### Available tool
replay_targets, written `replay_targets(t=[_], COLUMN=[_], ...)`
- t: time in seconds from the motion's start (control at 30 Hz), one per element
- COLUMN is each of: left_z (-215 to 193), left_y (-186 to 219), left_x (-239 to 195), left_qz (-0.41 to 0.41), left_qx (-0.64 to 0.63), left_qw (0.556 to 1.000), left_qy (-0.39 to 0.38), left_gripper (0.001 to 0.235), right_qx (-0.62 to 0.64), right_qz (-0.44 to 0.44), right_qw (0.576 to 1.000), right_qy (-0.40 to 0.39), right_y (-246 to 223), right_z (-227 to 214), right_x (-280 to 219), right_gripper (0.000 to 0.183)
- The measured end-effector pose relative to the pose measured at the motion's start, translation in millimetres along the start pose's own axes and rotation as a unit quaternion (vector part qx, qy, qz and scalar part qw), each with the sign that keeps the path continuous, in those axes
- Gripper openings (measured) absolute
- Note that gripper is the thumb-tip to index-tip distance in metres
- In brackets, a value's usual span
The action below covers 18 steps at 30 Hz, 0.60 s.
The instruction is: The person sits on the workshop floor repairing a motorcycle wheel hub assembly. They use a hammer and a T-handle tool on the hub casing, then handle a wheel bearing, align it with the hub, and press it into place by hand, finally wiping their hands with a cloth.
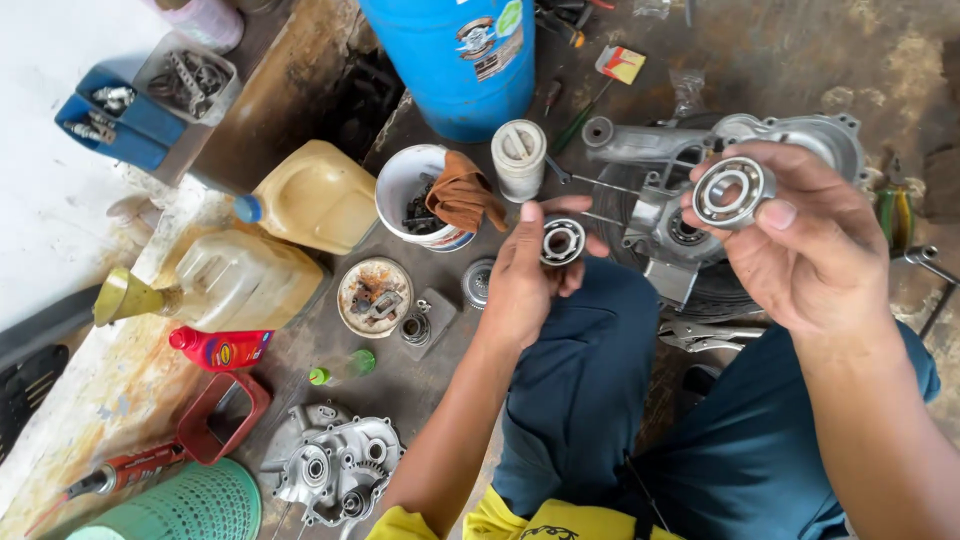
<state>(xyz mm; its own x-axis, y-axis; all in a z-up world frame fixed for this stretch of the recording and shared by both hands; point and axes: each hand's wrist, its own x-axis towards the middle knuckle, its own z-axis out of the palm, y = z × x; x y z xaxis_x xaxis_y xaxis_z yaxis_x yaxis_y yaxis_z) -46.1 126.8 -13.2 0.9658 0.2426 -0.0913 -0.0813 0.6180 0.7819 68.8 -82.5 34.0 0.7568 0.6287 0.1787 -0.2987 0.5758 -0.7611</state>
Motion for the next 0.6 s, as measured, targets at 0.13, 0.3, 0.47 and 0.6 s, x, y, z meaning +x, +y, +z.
replay_targets(t=[0.13, 0.3, 0.47, 0.6], left_z=[-39.2, -116.2, -234.5, -301.1], left_y=[-1.2, 8.2, 19.2, -2.2], left_x=[5.6, 28.7, 80.4, 117.8], left_qz=[0.000, 0.008, 0.009, -0.044], left_qx=[0.032, 0.063, 0.290, 0.612], left_qw=[0.996, 0.978, 0.917, 0.745], left_qy=[0.086, 0.199, 0.275, 0.260], left_gripper=[0.058, 0.067, 0.042, 0.042], right_qx=[-0.010, -0.015, -0.037, -0.048], right_qz=[0.021, 0.038, 0.077, 0.117], right_qw=[1.000, 0.998, 0.996, 0.992], right_qy=[0.005, 0.037, 0.038, 0.010], right_y=[17.1, 26.4, 34.7, 57.7], right_z=[-2.9, -12.1, -19.1, -18.4], right_x=[12.3, 22.7, 38.0, 65.2], right_gripper=[0.049, 0.049, 0.046, 0.046])
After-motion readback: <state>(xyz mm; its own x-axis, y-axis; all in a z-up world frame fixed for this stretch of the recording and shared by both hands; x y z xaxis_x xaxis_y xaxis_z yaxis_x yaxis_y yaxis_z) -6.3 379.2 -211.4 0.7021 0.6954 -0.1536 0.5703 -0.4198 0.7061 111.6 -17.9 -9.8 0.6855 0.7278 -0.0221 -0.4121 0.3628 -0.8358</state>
